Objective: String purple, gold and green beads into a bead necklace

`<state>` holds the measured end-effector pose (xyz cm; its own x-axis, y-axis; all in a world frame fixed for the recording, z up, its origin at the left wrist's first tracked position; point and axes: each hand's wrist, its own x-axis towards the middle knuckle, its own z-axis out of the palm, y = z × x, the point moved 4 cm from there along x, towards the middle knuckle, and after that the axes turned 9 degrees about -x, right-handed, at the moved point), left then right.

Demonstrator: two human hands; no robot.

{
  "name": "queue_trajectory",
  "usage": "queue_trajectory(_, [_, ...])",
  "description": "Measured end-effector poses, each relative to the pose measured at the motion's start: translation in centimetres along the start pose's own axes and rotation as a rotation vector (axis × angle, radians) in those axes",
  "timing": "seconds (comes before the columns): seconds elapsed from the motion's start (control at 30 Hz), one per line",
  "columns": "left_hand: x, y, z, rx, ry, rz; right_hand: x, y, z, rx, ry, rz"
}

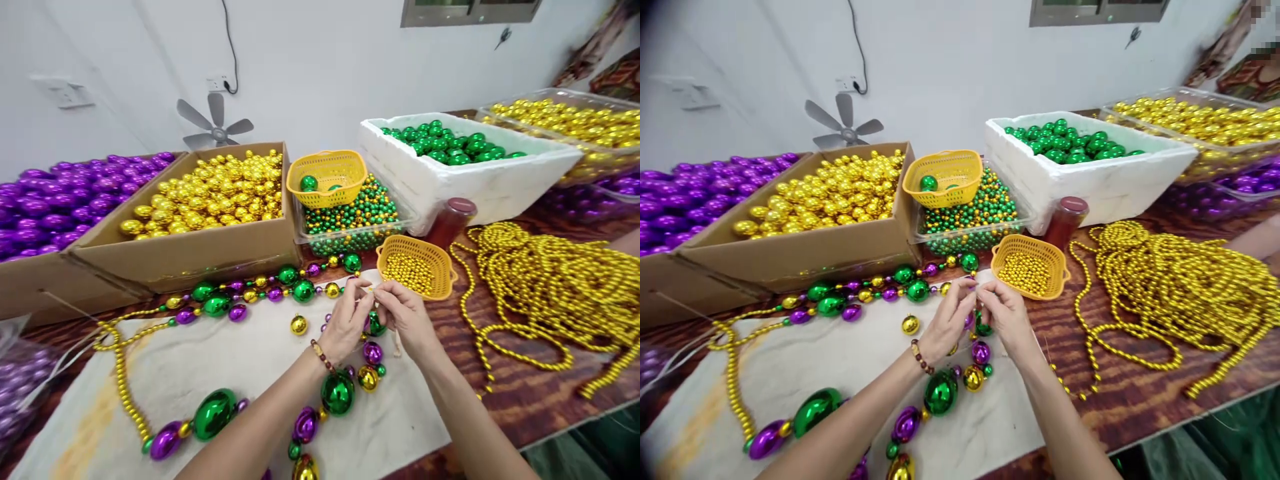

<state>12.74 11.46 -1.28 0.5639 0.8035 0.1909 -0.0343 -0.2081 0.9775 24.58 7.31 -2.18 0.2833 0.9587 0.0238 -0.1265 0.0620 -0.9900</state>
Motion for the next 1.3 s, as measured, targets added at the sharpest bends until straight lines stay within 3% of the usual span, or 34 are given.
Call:
queue_trajectory(0.2, [0.6, -0.5, -0.1, -0.116, -0.156, -0.116, 2.7, -2.2, -1.1, 0.077, 0.225, -0.128])
queue_trajectory(0.4, [0.9, -0.3, -0.8, -0.183, -0.162, -0.205, 2.2, -1.4, -0.2, 0.054, 0.017, -0.048])
queue_trajectory(0.6, [1.4, 1.9, 0.0, -0.201, -0.269, -0.275, 1.7, -2.4, -1.7, 0.115, 0.053, -0.062])
queue_trajectory(0.73, [2.7, 4.6, 1.0, -0.166, -0.337, -0.236, 1.2, -4.3, -2.6, 0.119, 0.003, -0.08])
queue_trajectory(0.87, [4.1, 6.3, 2.6, -0.084, -0.4, -0.164, 0.8, -6.1, -4.4, 0.126, 0.087, -0.141])
queue_trajectory(0.97, [4.9, 7.1, 3.7, -0.031, -0.432, -0.107, 0.5, -7.4, -5.7, 0.127, 0.15, -0.186])
queue_trajectory(1.13, [6.1, 7.7, 4.3, -0.054, -0.471, -0.09, -0.1, -8.0, -6.3, 0.139, 0.058, -0.154])
queue_trajectory(1.3, [6.3, 8.4, 4.8, 0.028, -0.533, -0.021, -0.2, -8.8, -7.2, 0.219, 0.086, -0.153])
